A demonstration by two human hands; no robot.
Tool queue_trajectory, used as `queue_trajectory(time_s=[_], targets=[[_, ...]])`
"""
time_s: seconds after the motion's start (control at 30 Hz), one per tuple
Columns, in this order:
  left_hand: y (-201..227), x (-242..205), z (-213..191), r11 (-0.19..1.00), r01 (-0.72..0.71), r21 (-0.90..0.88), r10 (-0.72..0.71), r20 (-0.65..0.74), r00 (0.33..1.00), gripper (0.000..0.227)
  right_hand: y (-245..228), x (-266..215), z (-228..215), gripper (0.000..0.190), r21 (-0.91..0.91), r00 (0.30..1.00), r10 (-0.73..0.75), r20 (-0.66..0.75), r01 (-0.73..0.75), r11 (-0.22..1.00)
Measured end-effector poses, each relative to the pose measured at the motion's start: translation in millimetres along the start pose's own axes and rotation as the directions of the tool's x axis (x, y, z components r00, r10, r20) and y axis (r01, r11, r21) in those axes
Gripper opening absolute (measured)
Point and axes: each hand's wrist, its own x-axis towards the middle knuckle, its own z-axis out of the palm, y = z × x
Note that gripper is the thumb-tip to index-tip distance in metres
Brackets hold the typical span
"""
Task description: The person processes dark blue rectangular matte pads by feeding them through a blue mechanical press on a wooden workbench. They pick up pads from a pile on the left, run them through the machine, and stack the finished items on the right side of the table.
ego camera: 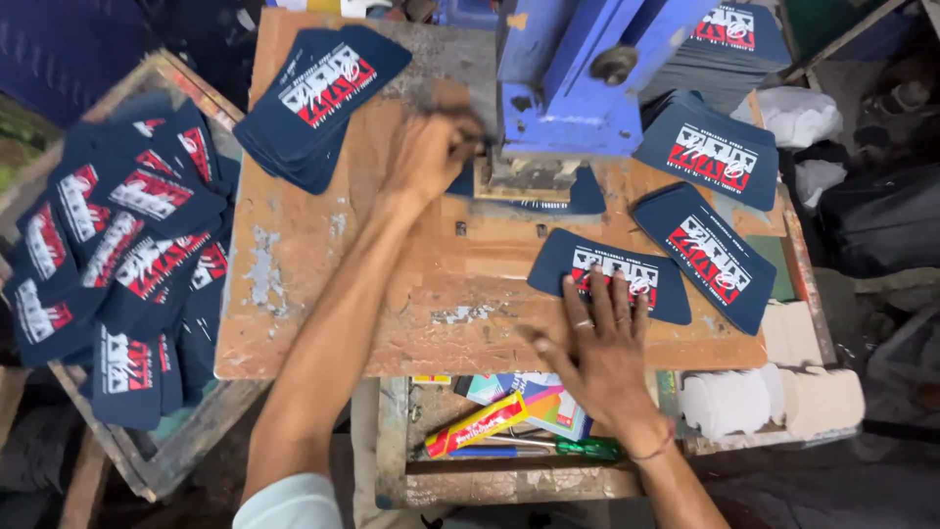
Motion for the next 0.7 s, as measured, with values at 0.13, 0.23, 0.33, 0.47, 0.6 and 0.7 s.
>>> queue_trajectory(time_s=[0.13,0.23,0.33,0.47,0.6,0.7], targets=[[5.2,5.5,-20.9,0.955,-0.097,0.279,0.176,-0.274,0.945,0.025,6.2,16.1,11.3,0.082,-0.04,0.995,0.077,0.069,-0.075,0.996],[-5.7,-11.0,-61.4,0.973,-0.058,0.223,0.146,-0.405,0.903,0.018,11.8,55.4,23.6,0.085,-0.007,0.986,0.148,0.082,-0.147,0.989],[-20.1,-20.0,-94.7,0.988,-0.139,0.067,0.153,-0.529,0.835,0.011,-4.6,108.6,32.6,0.083,-0.056,0.978,0.105,0.18,-0.096,0.994],[-32.5,-25.6,-103.6,0.984,-0.175,0.027,0.157,-0.592,0.79,0.011,-1.9,108.4,33.8,0.066,-0.022,0.973,-0.028,0.228,0.033,0.999],[-52.3,-18.2,-101.5,0.998,-0.063,0.017,0.059,-0.662,0.747,0.015,4.9,51.1,6.5,0.075,0.098,0.997,-0.076,0.027,0.073,0.993],[-65.8,-19.8,-99.6,0.999,0.051,0.02,-0.021,-0.708,0.706,0.017,17.9,-4.6,-4.4,0.074,0.032,1.0,0.017,0.001,-0.017,0.999]])
